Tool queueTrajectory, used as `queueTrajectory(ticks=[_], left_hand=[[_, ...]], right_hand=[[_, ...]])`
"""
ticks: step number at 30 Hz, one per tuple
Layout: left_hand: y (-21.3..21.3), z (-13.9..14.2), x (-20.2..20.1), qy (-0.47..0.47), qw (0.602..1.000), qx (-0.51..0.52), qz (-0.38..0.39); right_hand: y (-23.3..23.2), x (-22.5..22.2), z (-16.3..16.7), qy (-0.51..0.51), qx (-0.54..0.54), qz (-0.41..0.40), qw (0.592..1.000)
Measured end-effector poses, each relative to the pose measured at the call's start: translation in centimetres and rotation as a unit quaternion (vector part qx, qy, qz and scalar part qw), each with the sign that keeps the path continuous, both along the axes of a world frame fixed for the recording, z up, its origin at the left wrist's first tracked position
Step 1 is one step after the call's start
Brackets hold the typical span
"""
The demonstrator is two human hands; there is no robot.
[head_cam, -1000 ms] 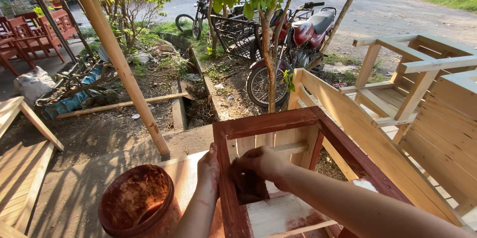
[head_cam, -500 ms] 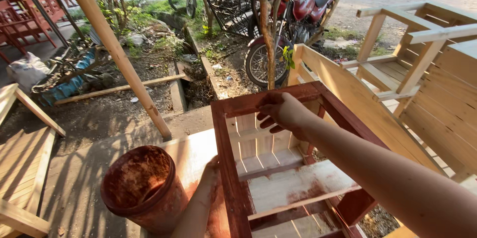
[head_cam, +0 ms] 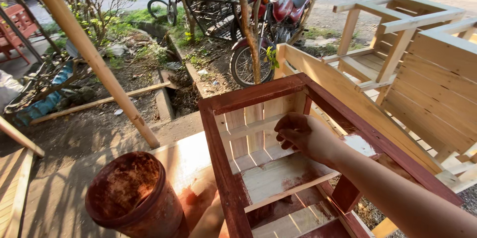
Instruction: The person applies reddish-brown stain to unfinished wooden chair frames, rubbing the stain into the rails and legs with a cloth and with their bare hands. They dip the cloth into a bucket of stain, work over one frame, then move to a second frame and continue coating its surfaces.
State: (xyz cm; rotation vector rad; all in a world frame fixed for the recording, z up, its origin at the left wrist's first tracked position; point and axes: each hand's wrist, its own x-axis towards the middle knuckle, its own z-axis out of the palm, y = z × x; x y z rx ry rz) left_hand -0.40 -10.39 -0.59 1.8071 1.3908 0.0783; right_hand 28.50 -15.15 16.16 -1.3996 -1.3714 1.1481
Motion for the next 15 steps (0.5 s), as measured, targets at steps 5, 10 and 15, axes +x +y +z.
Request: queueTrajectory(ticks=[5, 10, 15], left_hand=[[1.1, 4.0, 0.2, 0.011, 1.0, 0.014, 0.009], [4.2, -0.3, 0.5, -0.052, 0.996, 0.051, 0.043], [5.1, 1.5, -3.0, -0.207, 0.96, 0.16, 0.105]], right_hand=[[0.0, 0.8, -1.5, 0.05, 0.04, 0.019, 0.998], [-0.1, 0.7, -1.3, 0.077, 0.041, 0.021, 0.996], [-0.1, 0.1, 0.8, 0.014, -0.015, -0.023, 1.0]])
